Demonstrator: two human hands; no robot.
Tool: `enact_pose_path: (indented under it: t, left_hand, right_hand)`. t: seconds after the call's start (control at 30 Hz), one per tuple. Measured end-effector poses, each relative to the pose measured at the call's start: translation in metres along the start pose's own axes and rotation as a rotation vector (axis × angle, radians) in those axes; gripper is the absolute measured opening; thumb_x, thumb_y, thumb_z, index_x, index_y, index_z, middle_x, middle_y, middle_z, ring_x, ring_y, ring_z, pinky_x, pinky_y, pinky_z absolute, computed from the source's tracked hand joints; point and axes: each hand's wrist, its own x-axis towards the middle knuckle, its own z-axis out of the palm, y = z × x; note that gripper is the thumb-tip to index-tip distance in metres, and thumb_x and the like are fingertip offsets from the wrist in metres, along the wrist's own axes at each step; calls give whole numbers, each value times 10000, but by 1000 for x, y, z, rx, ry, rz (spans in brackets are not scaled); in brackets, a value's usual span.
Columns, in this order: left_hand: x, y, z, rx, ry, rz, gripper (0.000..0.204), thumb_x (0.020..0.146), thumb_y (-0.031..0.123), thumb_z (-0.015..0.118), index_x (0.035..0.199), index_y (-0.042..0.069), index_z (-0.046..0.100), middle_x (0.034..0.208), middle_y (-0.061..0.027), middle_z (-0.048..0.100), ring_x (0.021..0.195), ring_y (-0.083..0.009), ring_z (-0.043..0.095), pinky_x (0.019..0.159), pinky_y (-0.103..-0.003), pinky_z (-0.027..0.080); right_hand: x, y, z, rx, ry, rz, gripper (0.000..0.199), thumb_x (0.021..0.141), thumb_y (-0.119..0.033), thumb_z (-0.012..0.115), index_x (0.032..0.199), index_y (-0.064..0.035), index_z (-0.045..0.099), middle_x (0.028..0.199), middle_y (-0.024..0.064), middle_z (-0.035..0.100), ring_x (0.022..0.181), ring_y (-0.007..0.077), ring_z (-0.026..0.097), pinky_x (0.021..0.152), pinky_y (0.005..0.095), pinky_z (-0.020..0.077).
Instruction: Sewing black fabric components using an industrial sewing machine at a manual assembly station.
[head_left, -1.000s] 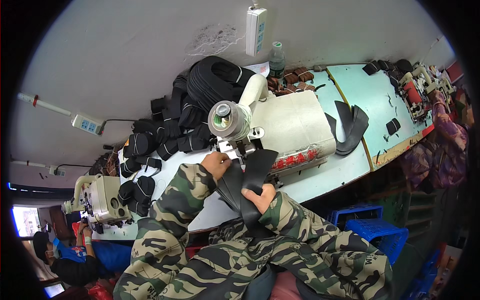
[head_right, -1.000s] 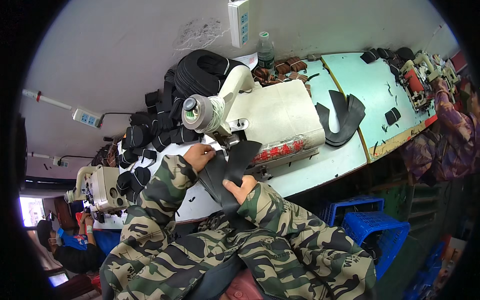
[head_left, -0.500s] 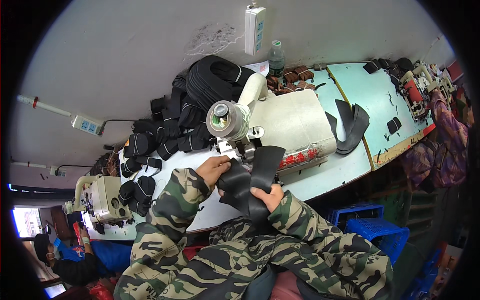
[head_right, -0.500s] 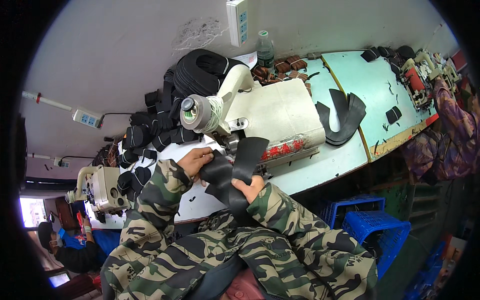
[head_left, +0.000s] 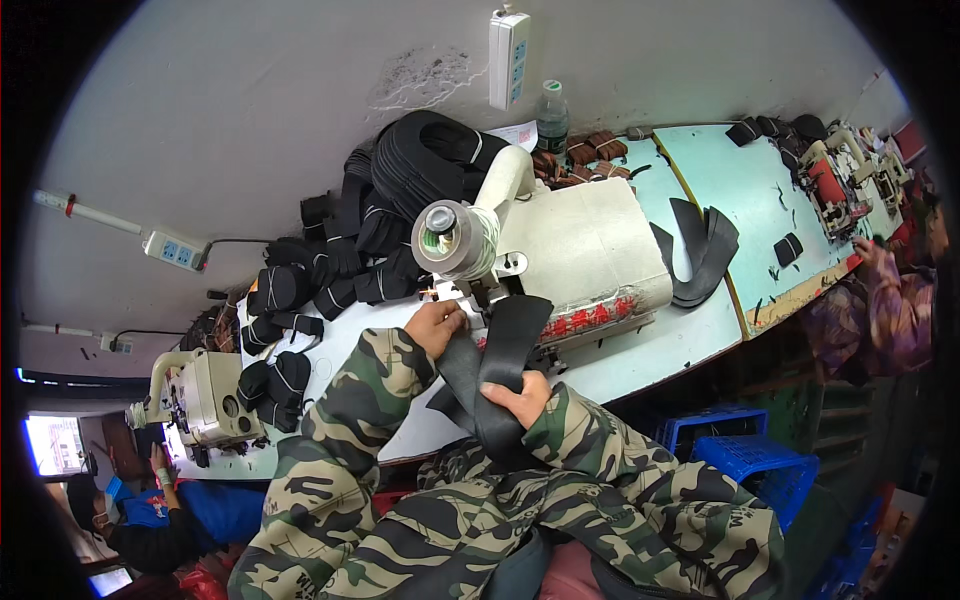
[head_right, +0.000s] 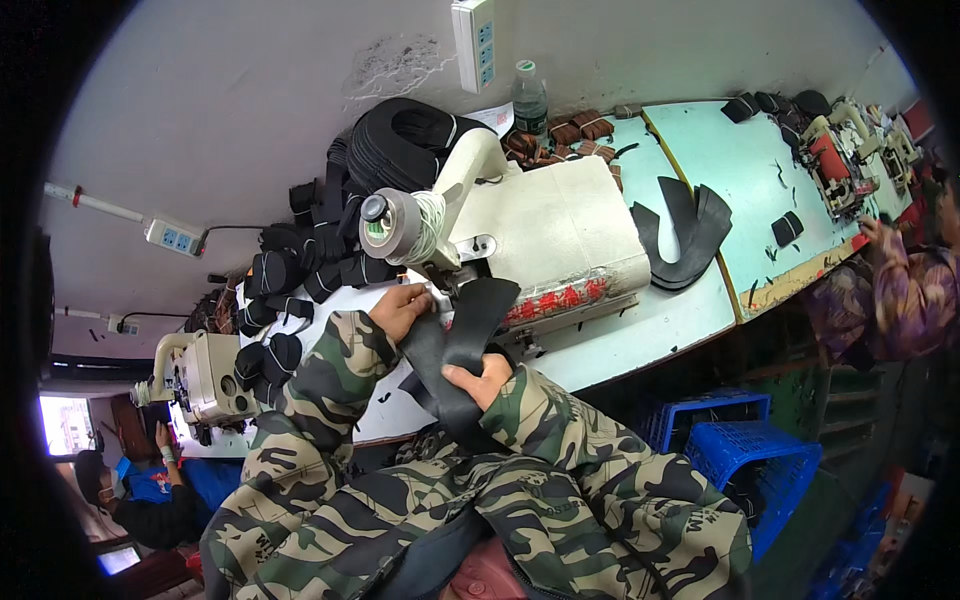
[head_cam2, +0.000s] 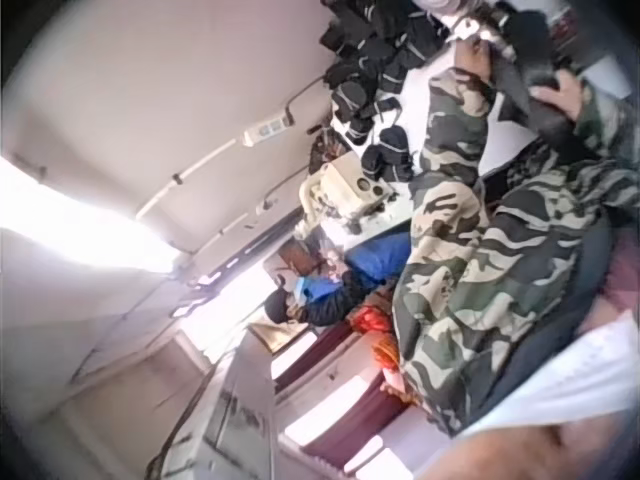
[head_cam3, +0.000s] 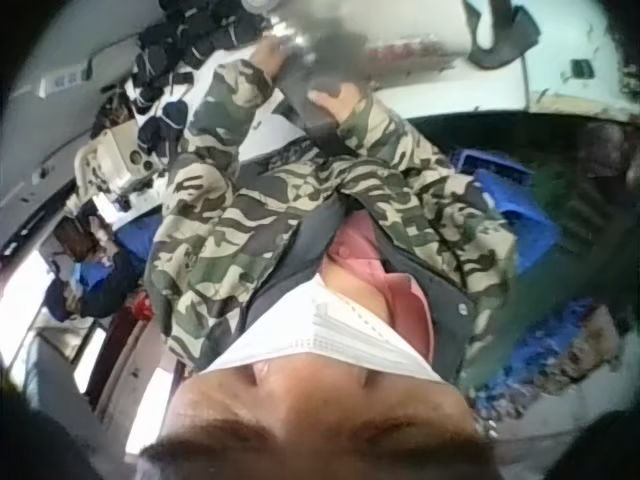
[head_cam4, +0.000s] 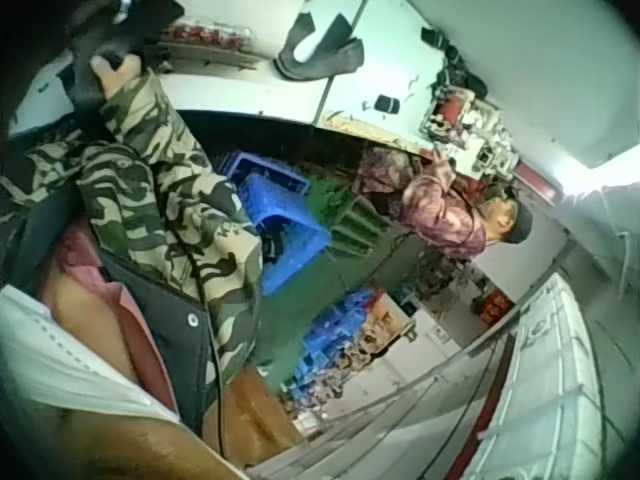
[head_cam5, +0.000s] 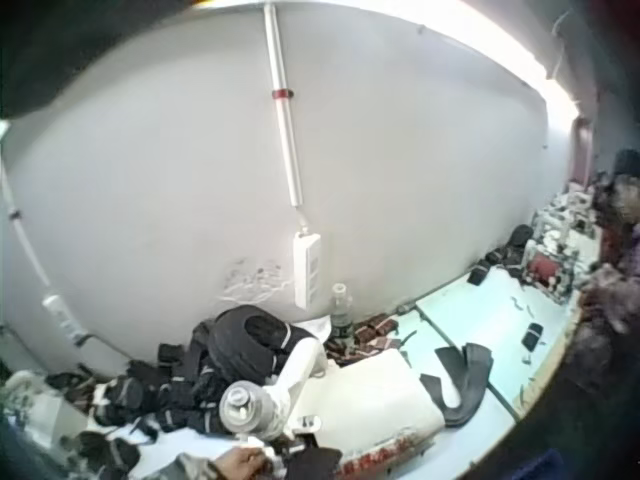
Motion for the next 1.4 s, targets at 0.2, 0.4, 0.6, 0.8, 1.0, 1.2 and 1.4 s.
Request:
enact_pose_path:
  t: [0.2,0.4,0.6,0.8,1.0,1.2,1.4]
  left_hand:
    - [-14,32,11,-256,-64,-250,170,885,126,444,893,-12,544,737,-24,554,671,-79,535,597,-227,432]
    - [-30,84,8,-478,-144,-451,199,908,148,394,871,6,529,693,-39,567,662,-156,598,542,-225,429]
    - [-21,54,20,377,183,-184,221,838,188,477,858,-17,558,702,-183,581,714,-345,593,631,-396,440]
    - [-2,59,20,379,158,-104,231,829,187,466,861,-15,573,747,-221,583,718,-384,562,644,-426,422]
    - [-22,84,7,46,76,-470,222,842,184,449,879,0,569,689,-222,583,655,-387,589,653,-429,459]
    - [-15,53,10,280,40,-286,267,828,223,472,903,-2,595,758,-250,588,781,-386,583,711,-427,439]
    - [-22,86,-7,223,-237,-377,329,832,297,495,857,-5,623,661,-166,601,585,-264,607,561,-332,458]
  right_hand:
    - [-3,2,-19,117,38,71,255,789,-171,618,964,12,592,865,84,622,755,148,584,687,275,471]
    - [-7,-3,-33,238,113,136,267,782,-174,622,966,17,589,871,94,622,757,161,591,692,282,480]
    - [0,12,-19,-32,112,30,278,759,-219,631,896,22,603,821,91,625,728,165,589,684,294,469]
    - [-1,-9,-4,73,81,67,246,773,-205,619,891,11,606,819,83,623,715,152,585,668,289,467]
    - [-4,-8,-12,30,138,-25,211,793,-190,596,880,2,614,791,73,627,708,153,582,667,283,462]
    - [-1,-8,-4,-50,135,-9,221,788,-194,610,889,2,612,808,63,629,710,151,583,672,287,464]
    - [13,13,-16,407,29,163,238,764,-173,645,935,-12,607,847,61,626,742,158,592,706,289,471]
